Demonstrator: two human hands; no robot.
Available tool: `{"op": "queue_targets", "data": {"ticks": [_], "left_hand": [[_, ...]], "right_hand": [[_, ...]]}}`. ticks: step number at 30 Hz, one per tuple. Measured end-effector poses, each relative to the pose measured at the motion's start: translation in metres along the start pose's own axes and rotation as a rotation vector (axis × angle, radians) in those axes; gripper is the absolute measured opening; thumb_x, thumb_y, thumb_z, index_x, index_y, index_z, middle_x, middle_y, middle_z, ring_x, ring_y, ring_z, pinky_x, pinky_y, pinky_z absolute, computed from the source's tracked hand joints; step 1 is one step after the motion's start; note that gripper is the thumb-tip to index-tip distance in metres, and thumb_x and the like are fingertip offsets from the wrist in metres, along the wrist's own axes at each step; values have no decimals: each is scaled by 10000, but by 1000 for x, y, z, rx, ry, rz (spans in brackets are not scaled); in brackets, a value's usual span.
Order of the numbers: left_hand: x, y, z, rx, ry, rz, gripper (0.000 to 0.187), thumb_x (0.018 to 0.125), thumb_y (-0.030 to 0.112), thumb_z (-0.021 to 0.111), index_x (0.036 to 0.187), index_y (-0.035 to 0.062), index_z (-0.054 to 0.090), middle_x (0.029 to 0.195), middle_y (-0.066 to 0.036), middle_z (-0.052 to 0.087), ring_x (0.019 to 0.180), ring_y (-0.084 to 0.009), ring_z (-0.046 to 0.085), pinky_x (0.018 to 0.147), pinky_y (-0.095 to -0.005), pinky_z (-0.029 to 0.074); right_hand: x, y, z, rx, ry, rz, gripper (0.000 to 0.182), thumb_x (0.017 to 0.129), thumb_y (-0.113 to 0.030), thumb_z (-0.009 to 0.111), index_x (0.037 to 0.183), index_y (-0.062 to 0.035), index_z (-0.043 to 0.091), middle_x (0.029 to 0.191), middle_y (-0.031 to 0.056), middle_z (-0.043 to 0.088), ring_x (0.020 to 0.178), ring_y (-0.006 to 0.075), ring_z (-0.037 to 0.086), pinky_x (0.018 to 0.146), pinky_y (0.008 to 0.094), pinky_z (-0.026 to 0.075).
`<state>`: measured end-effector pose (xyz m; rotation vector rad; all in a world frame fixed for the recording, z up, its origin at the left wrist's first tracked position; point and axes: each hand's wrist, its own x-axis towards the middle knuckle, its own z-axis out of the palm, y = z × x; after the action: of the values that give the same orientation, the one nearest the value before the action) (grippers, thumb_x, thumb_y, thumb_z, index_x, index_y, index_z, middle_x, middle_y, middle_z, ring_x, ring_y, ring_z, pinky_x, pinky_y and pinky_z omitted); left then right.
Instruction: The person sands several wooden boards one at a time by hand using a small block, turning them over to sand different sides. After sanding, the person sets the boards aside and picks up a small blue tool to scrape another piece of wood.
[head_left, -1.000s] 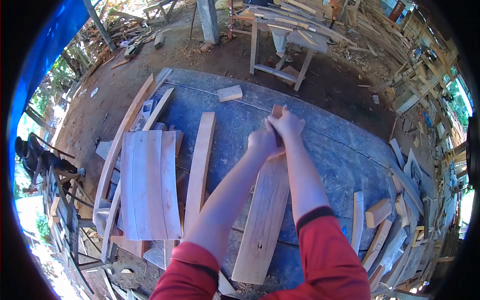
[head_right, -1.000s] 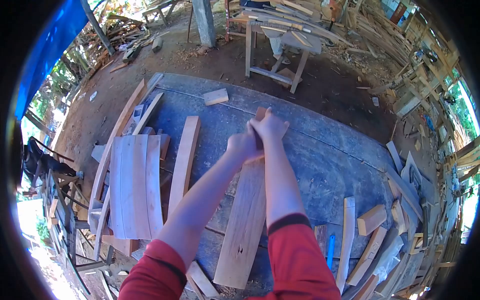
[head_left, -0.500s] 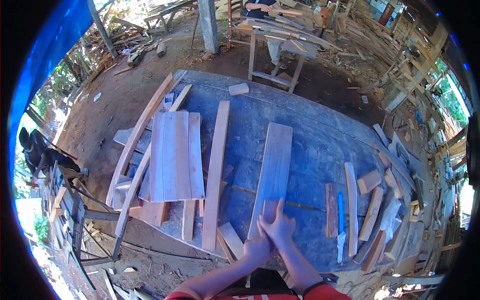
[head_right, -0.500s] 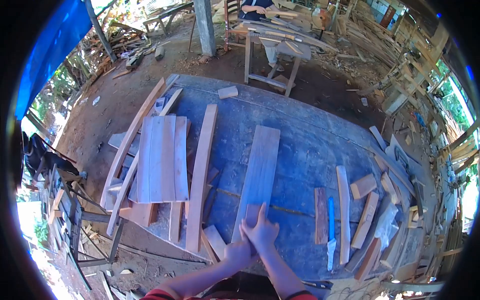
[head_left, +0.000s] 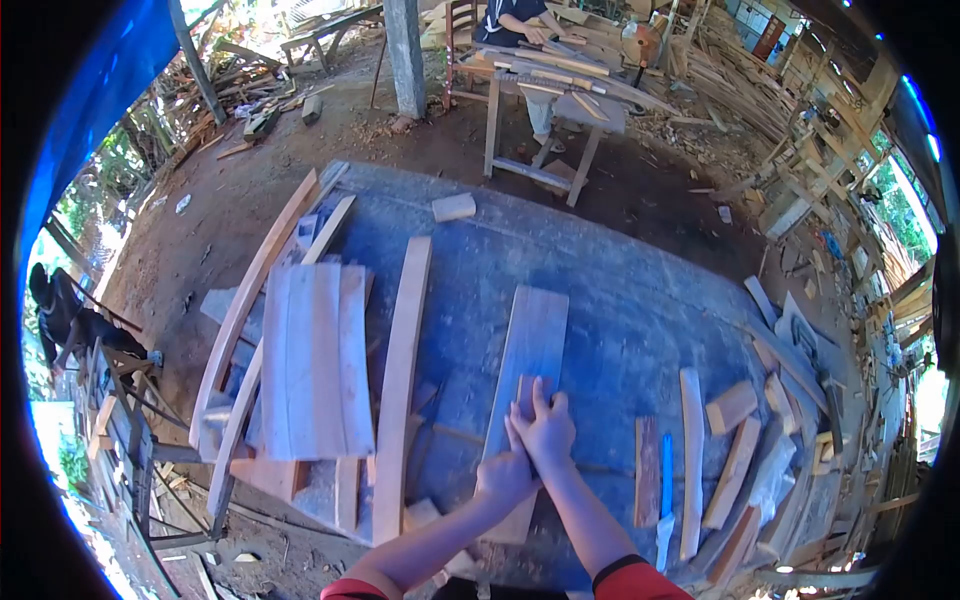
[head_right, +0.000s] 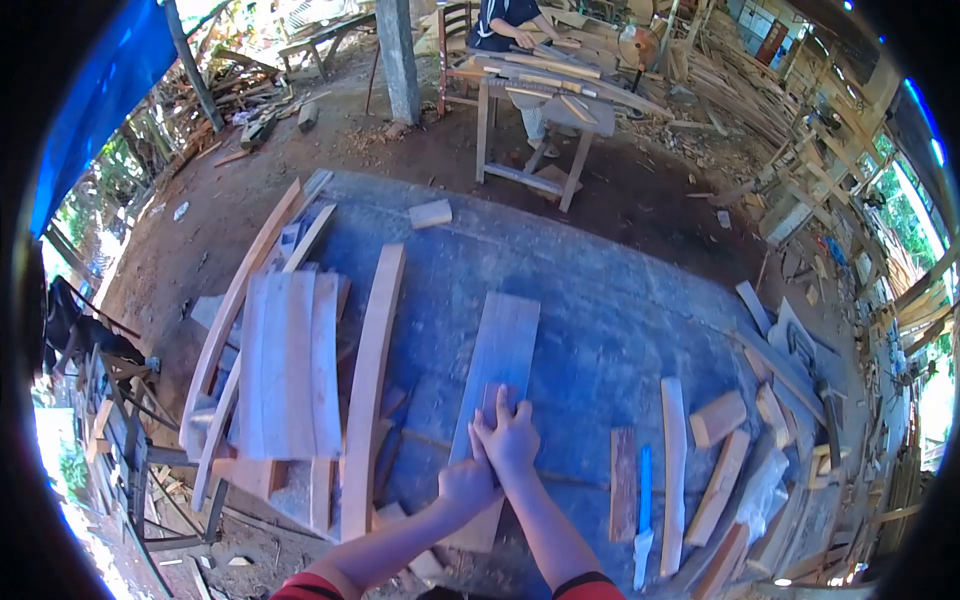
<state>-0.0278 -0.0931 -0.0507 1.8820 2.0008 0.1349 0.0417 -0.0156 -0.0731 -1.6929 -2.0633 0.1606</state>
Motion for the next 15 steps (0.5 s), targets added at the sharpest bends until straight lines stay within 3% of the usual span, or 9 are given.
{"op": "queue_targets", "data": {"ticks": [3, 5, 7, 11, 13, 15], "left_hand": [[131, 0, -29, 0, 53, -38, 1003, 711, 460, 591, 1321, -161, 93, 590, -59, 612, 477, -187, 605, 436, -319, 481], [222, -1, -53, 86, 51, -41, 954, 747, 421, 549, 1330, -152, 57, 769, -118, 653, 659, -194, 657, 521, -310, 499], [278, 2, -87, 150, -65, -45, 939, 765, 429, 532, 1333, -147, 55, 819, -129, 652, 703, -194, 659, 557, -306, 500], [272, 9, -111, 157, 126, -39, 1010, 740, 510, 542, 1337, -139, 50, 753, -106, 650, 620, -195, 649, 509, -312, 493], [223, 14, -117, 140, 48, -7, 1112, 679, 575, 578, 1338, -139, 36, 657, -74, 634, 523, -183, 622, 452, -320, 476], [158, 16, -92, 104, 136, 34, 1112, 648, 564, 605, 1331, -147, 91, 587, -56, 609, 465, -174, 597, 396, -308, 453]], "right_hand": [[133, 23, 49, 36, 97, -6, 557, 690, -417, 638, 1162, -134, 554, 914, 172, 502, 674, 345, 593, 541, 419, 507], [226, 21, 56, -17, -42, 52, 564, 723, -414, 617, 1185, -108, 511, 994, 187, 513, 807, 350, 605, 658, 406, 520], [294, 24, 66, -92, -142, 81, 562, 734, -413, 614, 1186, -96, 509, 1017, 180, 507, 855, 344, 601, 694, 397, 518], [301, 4, 27, -6, -21, 90, 569, 723, -413, 626, 1193, -115, 510, 1003, 171, 508, 848, 336, 600, 689, 394, 515], [256, 3, 13, 37, 143, 36, 551, 708, -422, 639, 1171, -140, 541, 940, 149, 514, 796, 329, 602, 657, 394, 514], [190, 5, 4, 18, 142, 61, 519, 697, -430, 648, 1137, -161, 580, 871, 123, 502, 726, 312, 596, 607, 391, 507]]}}
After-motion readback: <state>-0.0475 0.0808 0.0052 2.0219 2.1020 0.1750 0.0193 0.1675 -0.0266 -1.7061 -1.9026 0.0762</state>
